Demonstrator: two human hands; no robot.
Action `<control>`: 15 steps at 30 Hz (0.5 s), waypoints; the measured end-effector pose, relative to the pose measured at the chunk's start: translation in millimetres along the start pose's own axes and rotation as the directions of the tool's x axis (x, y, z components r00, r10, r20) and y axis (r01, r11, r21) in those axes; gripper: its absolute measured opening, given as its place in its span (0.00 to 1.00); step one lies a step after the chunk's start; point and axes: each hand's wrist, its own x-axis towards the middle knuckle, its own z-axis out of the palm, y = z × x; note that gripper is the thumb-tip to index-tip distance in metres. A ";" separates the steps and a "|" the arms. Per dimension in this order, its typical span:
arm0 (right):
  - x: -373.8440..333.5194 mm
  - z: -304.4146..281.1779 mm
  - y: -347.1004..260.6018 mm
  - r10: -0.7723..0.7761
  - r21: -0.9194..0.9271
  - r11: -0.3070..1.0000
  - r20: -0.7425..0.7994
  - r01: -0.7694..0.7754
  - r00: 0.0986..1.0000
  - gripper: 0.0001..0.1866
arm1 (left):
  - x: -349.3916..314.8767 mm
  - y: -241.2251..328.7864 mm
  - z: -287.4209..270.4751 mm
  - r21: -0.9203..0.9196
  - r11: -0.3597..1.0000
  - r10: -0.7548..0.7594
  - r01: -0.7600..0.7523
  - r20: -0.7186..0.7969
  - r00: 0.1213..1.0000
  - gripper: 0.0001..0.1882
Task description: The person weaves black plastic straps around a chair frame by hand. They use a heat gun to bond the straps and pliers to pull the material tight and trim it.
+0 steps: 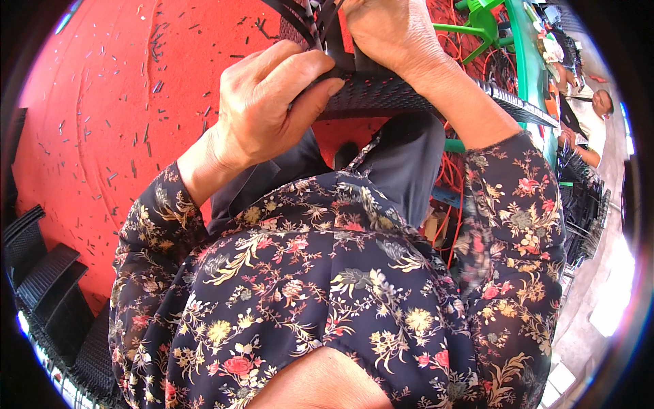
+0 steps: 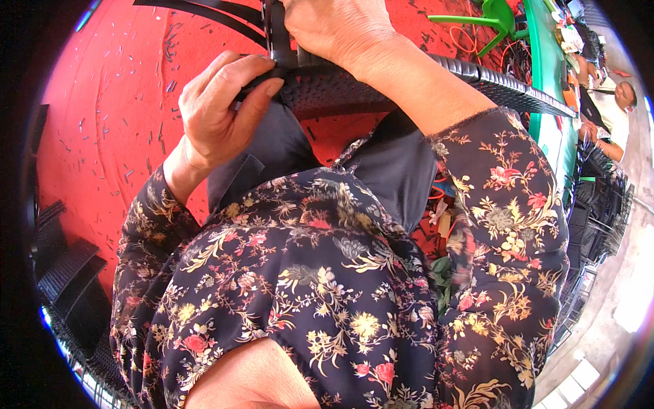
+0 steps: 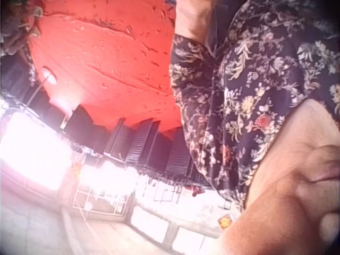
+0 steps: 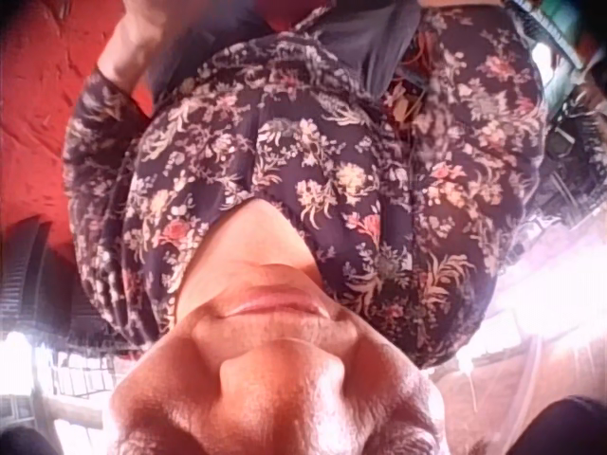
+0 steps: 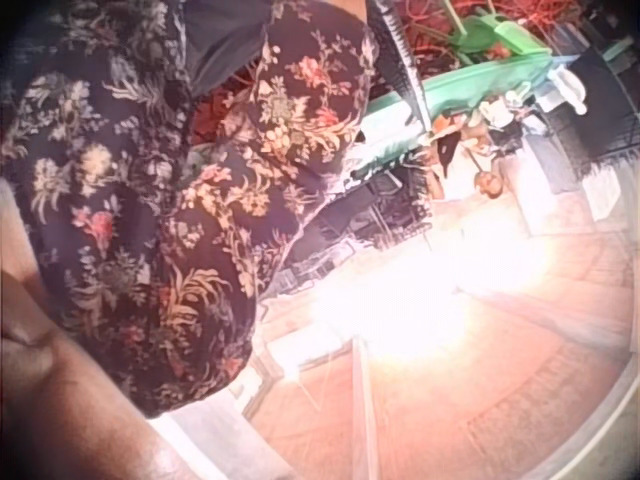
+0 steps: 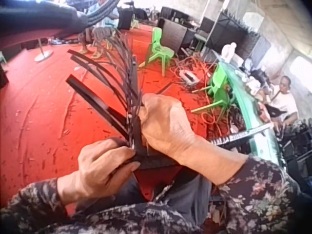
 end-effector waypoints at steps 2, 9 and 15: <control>-1.5 5.3 0.9 0.064 0.133 0.989 -0.030 -0.060 0.997 0.02 | 1.6 2.6 -1.7 -0.009 0.999 -0.036 0.036 0.030 0.999 0.14; -5.2 2.1 1.6 -0.076 0.200 0.973 -0.206 0.118 0.976 0.03 | 12.3 5.9 10.1 0.061 0.996 -0.068 0.067 0.003 0.998 0.16; -0.4 11.7 5.9 -0.021 -0.019 1.000 0.022 0.021 1.000 0.06 | 6.2 -3.3 14.3 0.051 0.997 0.050 -0.051 0.008 0.999 0.19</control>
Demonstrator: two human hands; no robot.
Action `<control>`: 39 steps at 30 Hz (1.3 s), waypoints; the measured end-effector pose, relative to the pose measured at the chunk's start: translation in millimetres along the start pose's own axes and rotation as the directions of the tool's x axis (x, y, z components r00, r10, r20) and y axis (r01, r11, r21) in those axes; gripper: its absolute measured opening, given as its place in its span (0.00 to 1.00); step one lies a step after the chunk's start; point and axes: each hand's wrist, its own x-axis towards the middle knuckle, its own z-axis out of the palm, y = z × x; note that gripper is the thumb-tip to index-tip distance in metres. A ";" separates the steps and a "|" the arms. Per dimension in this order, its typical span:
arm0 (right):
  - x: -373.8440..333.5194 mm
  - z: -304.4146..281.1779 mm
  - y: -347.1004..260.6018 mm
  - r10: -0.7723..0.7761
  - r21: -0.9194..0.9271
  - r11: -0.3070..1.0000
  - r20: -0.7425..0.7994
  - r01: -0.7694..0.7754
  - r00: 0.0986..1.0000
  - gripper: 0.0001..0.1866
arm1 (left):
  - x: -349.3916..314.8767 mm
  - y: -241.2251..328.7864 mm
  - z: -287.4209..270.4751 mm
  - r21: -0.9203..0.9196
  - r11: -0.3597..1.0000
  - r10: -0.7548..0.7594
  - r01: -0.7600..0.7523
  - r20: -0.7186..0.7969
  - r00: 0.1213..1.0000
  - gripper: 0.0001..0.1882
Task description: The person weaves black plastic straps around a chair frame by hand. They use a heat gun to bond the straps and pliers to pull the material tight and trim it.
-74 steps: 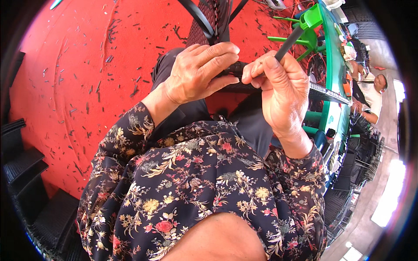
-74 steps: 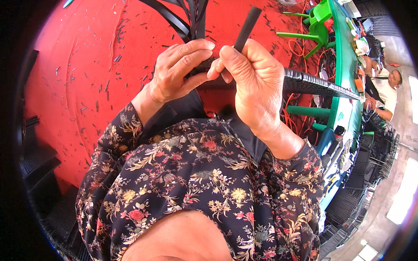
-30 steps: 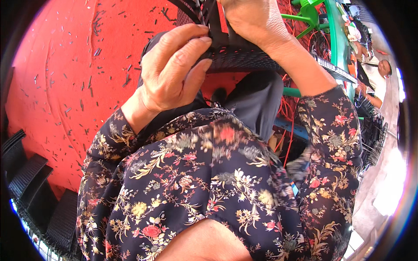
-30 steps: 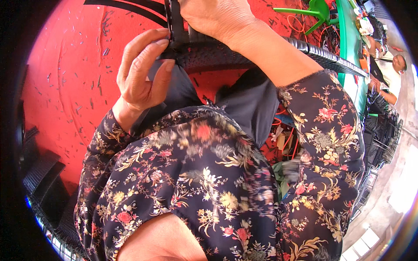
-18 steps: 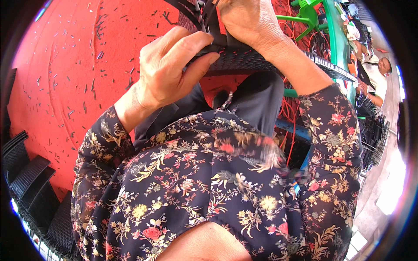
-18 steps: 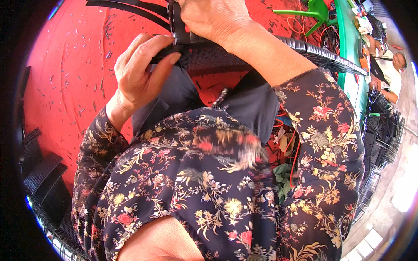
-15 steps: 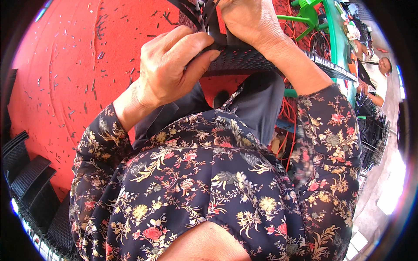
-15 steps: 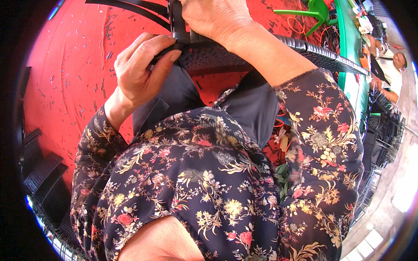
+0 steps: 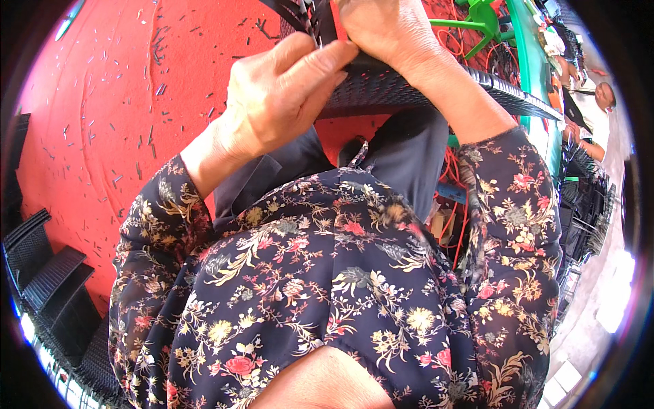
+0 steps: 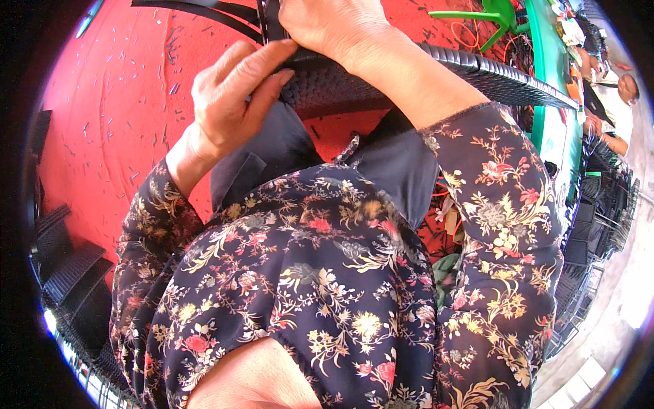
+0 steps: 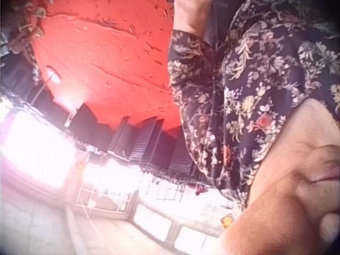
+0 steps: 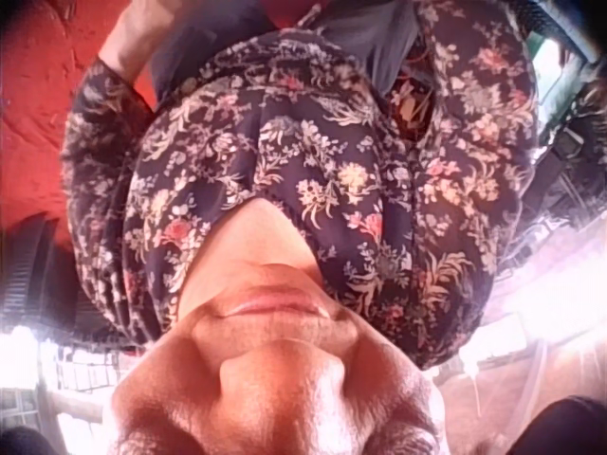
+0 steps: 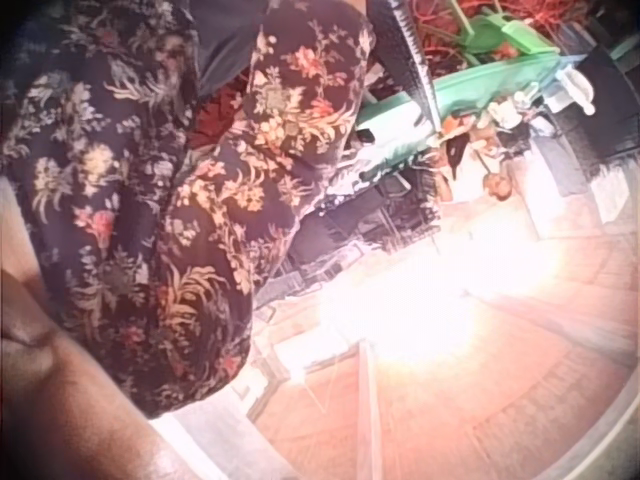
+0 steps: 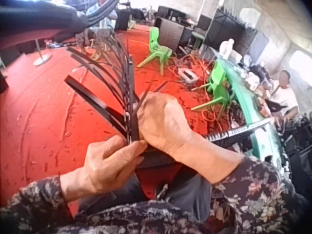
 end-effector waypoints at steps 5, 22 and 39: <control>5.6 -1.0 -2.6 0.405 0.290 0.867 0.067 -0.406 0.912 0.12 | -1.3 0.9 0.2 -0.010 0.999 -0.033 0.033 0.030 0.999 0.20; 8.7 3.9 19.0 0.417 0.744 0.322 0.444 -0.585 0.793 0.18 | 27.1 -2.2 -14.0 0.012 1.000 -0.001 -0.001 0.140 0.990 0.14; 1.0 -43.5 43.2 0.079 0.830 0.469 0.299 -0.300 0.951 0.07 | 35.1 -4.5 -26.2 -0.016 0.996 -0.079 0.085 0.246 0.966 0.13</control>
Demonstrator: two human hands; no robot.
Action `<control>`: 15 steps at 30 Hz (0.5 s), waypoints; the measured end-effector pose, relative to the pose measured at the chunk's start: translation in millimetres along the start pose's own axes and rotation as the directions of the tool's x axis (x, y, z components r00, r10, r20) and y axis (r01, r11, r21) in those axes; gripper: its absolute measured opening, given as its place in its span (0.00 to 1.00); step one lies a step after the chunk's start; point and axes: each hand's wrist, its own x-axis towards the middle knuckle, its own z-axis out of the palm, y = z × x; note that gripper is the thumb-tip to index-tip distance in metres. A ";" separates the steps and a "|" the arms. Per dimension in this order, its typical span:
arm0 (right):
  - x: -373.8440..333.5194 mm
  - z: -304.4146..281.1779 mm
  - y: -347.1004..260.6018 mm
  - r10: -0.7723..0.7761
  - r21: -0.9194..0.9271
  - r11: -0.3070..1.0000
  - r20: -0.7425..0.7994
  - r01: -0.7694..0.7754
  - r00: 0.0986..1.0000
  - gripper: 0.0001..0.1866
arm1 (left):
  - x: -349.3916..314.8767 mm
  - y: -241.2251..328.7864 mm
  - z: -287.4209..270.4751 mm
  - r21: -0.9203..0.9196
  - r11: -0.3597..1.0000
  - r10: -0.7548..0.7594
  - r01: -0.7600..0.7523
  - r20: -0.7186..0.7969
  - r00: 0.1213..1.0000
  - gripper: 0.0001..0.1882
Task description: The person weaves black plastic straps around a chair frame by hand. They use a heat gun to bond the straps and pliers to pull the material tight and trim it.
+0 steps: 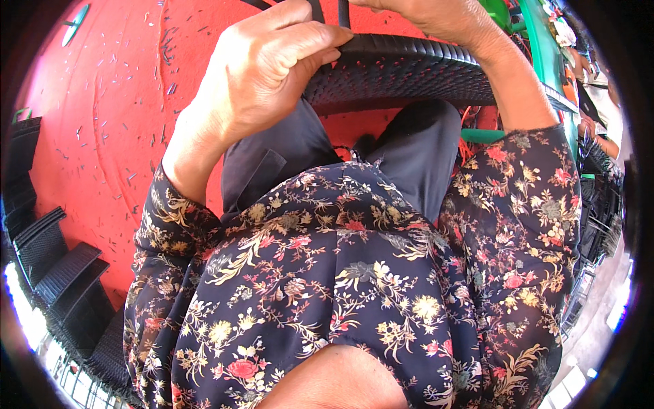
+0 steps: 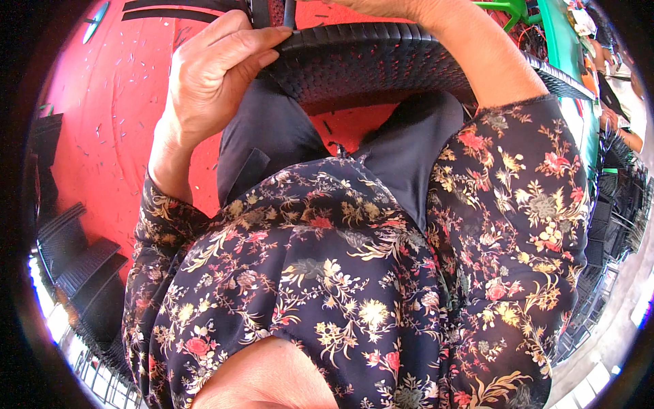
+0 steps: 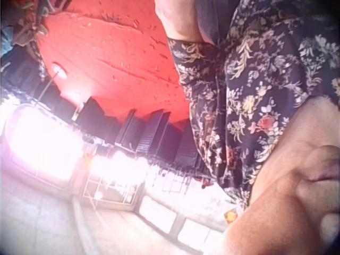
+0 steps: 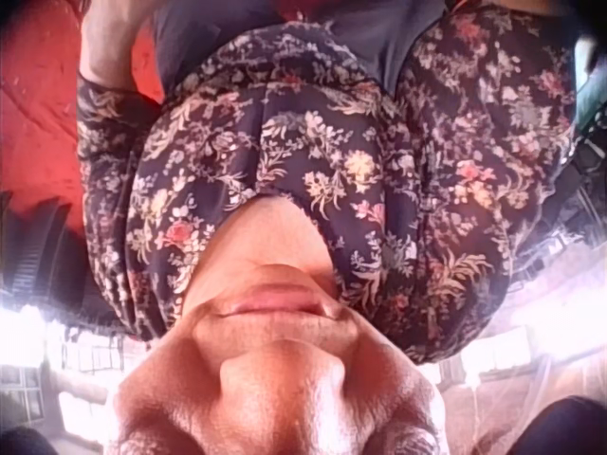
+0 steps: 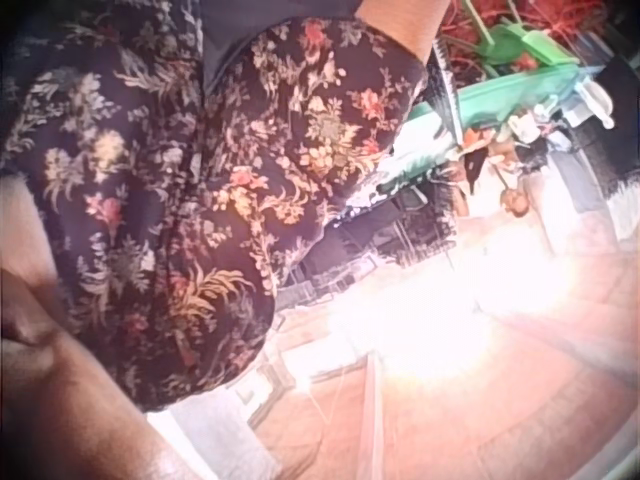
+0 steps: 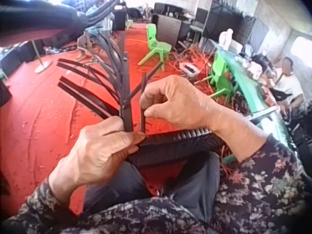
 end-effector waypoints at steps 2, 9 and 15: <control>-4.2 -3.5 -8.7 0.094 0.052 0.993 0.152 -0.103 0.984 0.09 | -1.2 -3.0 -0.9 -0.016 1.000 0.026 -0.026 0.005 1.000 0.15; -22.8 7.3 -8.8 0.177 0.151 0.963 0.263 -0.221 0.948 0.18 | -1.8 -0.6 -1.7 -0.092 0.995 0.029 -0.034 -0.055 0.998 0.13; -3.9 11.1 18.4 0.069 0.271 0.945 0.378 -0.182 0.923 0.14 | -8.7 -12.2 -3.1 -0.116 0.992 0.048 -0.052 -0.041 0.998 0.13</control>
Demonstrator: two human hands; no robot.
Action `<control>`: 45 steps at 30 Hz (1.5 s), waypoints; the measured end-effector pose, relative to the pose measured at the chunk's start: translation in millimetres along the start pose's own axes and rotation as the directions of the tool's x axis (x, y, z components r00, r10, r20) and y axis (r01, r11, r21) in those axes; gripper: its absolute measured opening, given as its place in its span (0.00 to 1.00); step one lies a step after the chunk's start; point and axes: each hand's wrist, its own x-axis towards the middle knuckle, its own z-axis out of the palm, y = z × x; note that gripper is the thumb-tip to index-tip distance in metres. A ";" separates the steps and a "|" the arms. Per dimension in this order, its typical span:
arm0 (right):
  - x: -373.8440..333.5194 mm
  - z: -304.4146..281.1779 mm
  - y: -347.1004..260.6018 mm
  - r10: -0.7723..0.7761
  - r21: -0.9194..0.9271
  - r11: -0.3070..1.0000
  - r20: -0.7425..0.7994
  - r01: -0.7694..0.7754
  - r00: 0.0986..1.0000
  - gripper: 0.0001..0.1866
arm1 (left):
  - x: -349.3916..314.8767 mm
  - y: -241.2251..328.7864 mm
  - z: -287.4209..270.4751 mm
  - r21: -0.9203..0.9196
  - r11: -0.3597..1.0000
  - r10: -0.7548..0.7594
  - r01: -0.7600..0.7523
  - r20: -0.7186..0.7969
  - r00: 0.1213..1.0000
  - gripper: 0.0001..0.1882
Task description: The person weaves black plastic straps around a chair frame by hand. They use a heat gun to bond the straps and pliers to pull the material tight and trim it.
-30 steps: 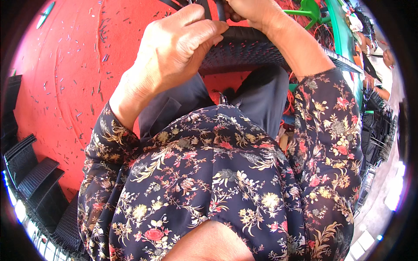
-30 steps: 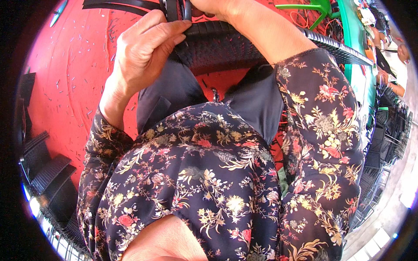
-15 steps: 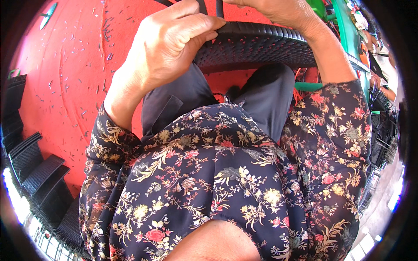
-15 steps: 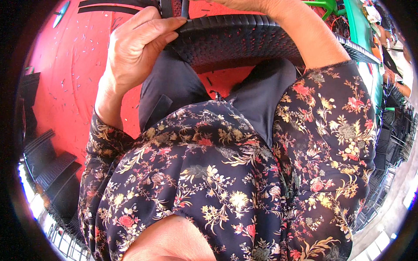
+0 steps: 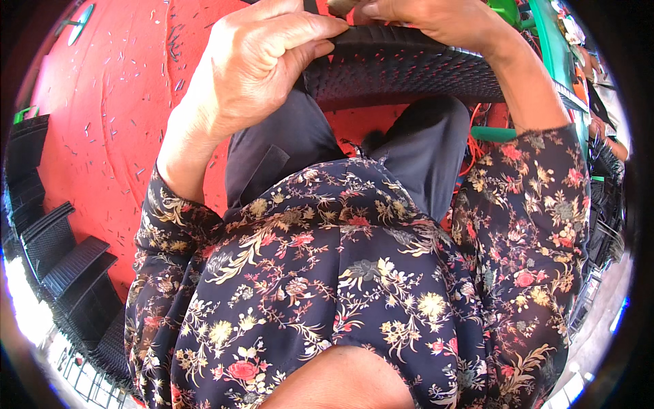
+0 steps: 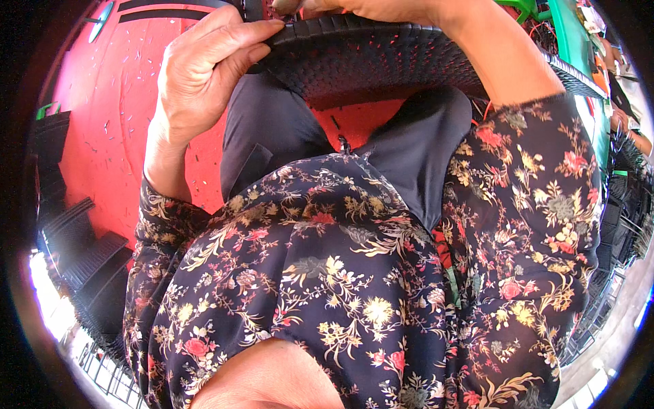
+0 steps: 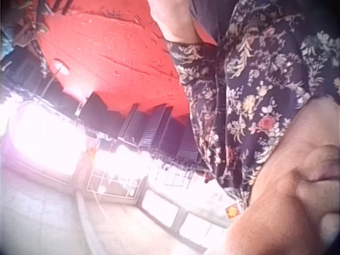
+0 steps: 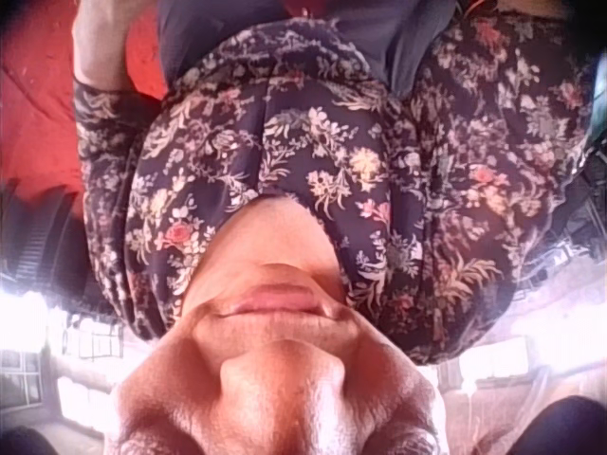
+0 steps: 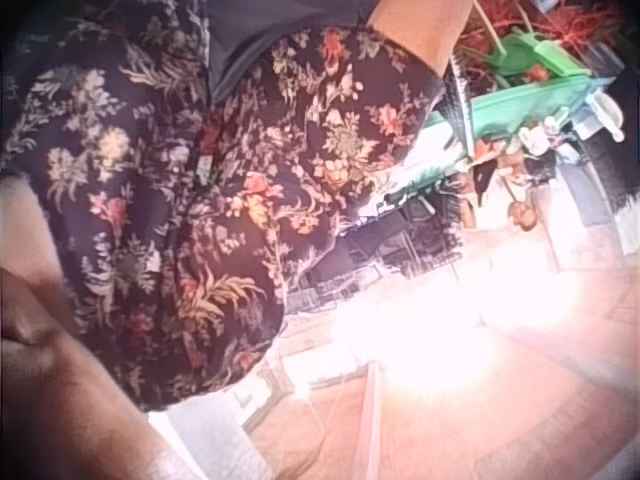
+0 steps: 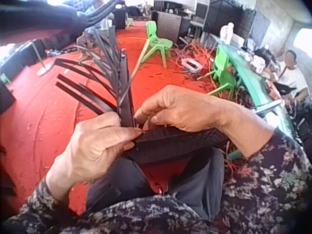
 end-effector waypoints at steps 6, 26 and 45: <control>8.8 -3.7 -29.6 -0.122 -0.496 0.859 0.044 0.128 0.991 0.08 | 6.4 1.1 -12.8 0.107 0.993 0.041 -0.052 0.111 0.993 0.13; 10.4 16.0 -37.3 0.264 0.075 0.964 -0.217 -0.254 0.940 0.12 | -1.9 13.0 -9.6 0.098 0.993 0.053 -0.060 0.066 0.996 0.23; 14.0 14.6 -33.5 0.390 0.331 0.875 -0.049 -0.354 0.919 0.19 | -13.7 19.3 -3.4 0.087 0.994 -0.074 0.072 0.023 0.997 0.22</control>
